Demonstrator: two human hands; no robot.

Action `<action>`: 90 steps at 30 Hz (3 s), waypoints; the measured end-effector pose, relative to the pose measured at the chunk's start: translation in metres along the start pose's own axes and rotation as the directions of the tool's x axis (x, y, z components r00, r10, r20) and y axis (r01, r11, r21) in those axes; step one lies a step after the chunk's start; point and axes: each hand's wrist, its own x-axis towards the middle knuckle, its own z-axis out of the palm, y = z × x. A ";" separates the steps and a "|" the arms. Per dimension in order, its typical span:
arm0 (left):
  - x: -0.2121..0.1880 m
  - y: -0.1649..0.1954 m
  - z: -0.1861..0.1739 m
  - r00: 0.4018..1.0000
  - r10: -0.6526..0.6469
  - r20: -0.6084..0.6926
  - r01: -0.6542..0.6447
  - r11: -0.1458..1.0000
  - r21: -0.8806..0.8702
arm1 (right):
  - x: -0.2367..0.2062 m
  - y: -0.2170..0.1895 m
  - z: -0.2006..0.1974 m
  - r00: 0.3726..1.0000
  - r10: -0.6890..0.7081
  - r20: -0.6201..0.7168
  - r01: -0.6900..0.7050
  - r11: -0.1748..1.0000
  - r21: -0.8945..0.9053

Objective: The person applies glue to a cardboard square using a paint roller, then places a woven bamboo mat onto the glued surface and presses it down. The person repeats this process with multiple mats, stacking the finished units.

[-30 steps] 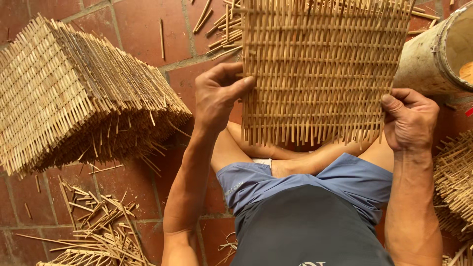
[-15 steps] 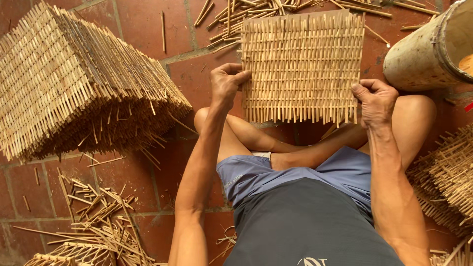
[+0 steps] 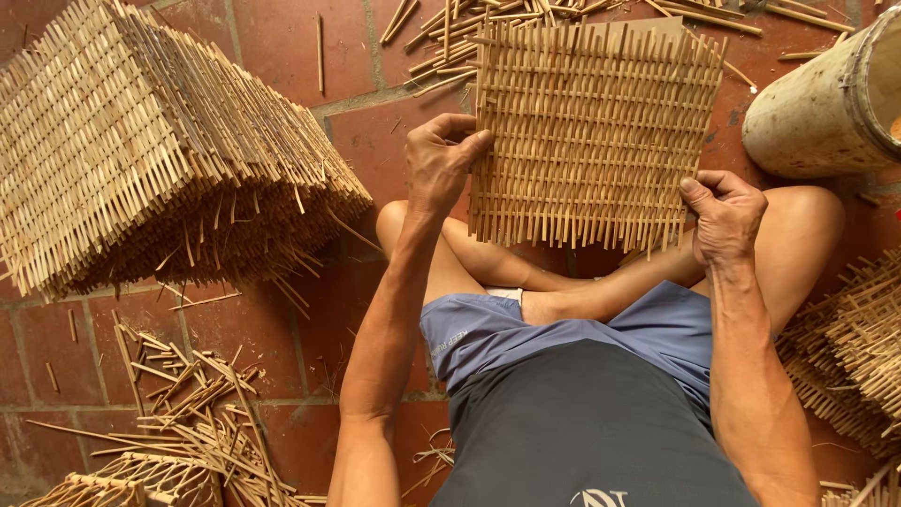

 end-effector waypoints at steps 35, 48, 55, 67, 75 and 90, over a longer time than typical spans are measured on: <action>-0.063 0.096 -0.101 0.884 0.295 -0.363 -0.398 0.882 -0.252 | -0.015 -0.206 0.123 0.859 -0.430 0.276 0.472 0.875 -0.106; -0.113 0.057 -0.088 0.803 0.401 -0.441 -0.579 0.701 -0.416 | -0.046 -0.184 0.120 0.786 -0.557 0.267 0.557 0.826 0.085; -0.142 -0.015 -0.072 0.886 0.029 -0.463 -0.287 0.819 -0.497 | -0.071 -0.163 0.107 0.935 -0.264 0.237 0.282 0.958 -0.045; -0.063 -0.131 -0.016 0.944 -0.270 -0.188 0.153 0.866 -0.476 | -0.027 -0.014 0.061 0.997 -0.040 0.069 0.055 0.972 -0.230; -0.037 -0.151 -0.012 0.938 -0.326 -0.123 0.252 0.878 -0.407 | -0.032 0.014 0.047 0.999 -0.024 0.029 0.030 0.967 -0.251; -0.043 -0.126 -0.009 0.936 -0.321 -0.144 0.256 0.903 -0.345 | -0.029 -0.009 0.055 0.998 0.065 -0.006 -0.065 0.992 -0.108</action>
